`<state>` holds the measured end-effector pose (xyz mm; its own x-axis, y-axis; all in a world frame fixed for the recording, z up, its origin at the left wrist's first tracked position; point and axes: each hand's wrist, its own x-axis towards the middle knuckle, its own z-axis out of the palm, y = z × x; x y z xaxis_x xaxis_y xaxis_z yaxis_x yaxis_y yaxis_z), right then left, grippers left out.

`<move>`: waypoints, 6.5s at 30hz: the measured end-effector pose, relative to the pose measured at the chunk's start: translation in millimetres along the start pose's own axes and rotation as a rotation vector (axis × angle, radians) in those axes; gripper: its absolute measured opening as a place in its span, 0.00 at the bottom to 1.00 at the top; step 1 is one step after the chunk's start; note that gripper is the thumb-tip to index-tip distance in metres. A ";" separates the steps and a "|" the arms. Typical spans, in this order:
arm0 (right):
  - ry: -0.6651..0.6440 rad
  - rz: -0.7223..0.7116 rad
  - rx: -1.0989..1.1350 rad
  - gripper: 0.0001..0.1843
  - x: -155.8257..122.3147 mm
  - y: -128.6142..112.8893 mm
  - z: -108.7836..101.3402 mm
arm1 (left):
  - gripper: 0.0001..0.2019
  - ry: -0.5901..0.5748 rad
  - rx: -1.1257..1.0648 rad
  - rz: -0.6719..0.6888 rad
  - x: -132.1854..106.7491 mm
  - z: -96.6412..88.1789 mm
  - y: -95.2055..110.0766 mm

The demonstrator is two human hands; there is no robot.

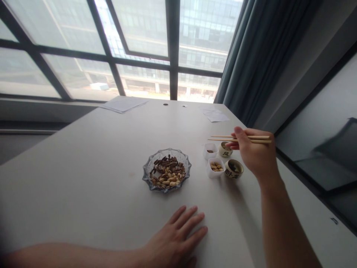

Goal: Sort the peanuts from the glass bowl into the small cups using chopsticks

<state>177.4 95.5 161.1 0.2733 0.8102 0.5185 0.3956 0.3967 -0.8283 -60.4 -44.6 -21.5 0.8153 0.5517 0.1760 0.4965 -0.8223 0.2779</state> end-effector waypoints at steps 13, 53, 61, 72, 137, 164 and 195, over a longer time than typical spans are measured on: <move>-0.752 0.105 0.181 0.22 -76.6 -20.5 78.7 | 0.29 0.013 0.020 0.029 0.6 2.7 -2.0; -0.061 0.109 -0.149 0.20 -27.0 -44.2 -22.2 | 0.28 0.008 0.000 -0.017 -0.8 4.9 0.2; -0.476 0.167 0.054 0.25 -52.8 -34.8 37.9 | 0.27 0.007 0.018 -0.010 -0.1 2.8 0.4; -0.560 0.177 0.109 0.27 -69.2 2.0 77.1 | 0.26 0.007 0.018 -0.007 1.5 5.3 -1.0; -0.171 0.061 0.039 0.23 -25.6 -18.3 20.0 | 0.29 -0.005 0.013 -0.019 0.4 1.0 0.7; -0.734 -0.024 0.044 0.19 -61.1 -8.5 69.4 | 0.28 0.009 0.012 -0.005 0.3 4.3 -0.6; -0.496 0.039 0.062 0.22 -44.4 -5.7 52.3 | 0.28 0.011 0.032 0.006 -0.5 4.6 -1.6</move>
<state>117.1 79.8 131.7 -0.1690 0.9265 0.3362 0.3363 0.3748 -0.8640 -60.2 -44.2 -26.3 0.8151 0.5481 0.1875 0.5011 -0.8296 0.2464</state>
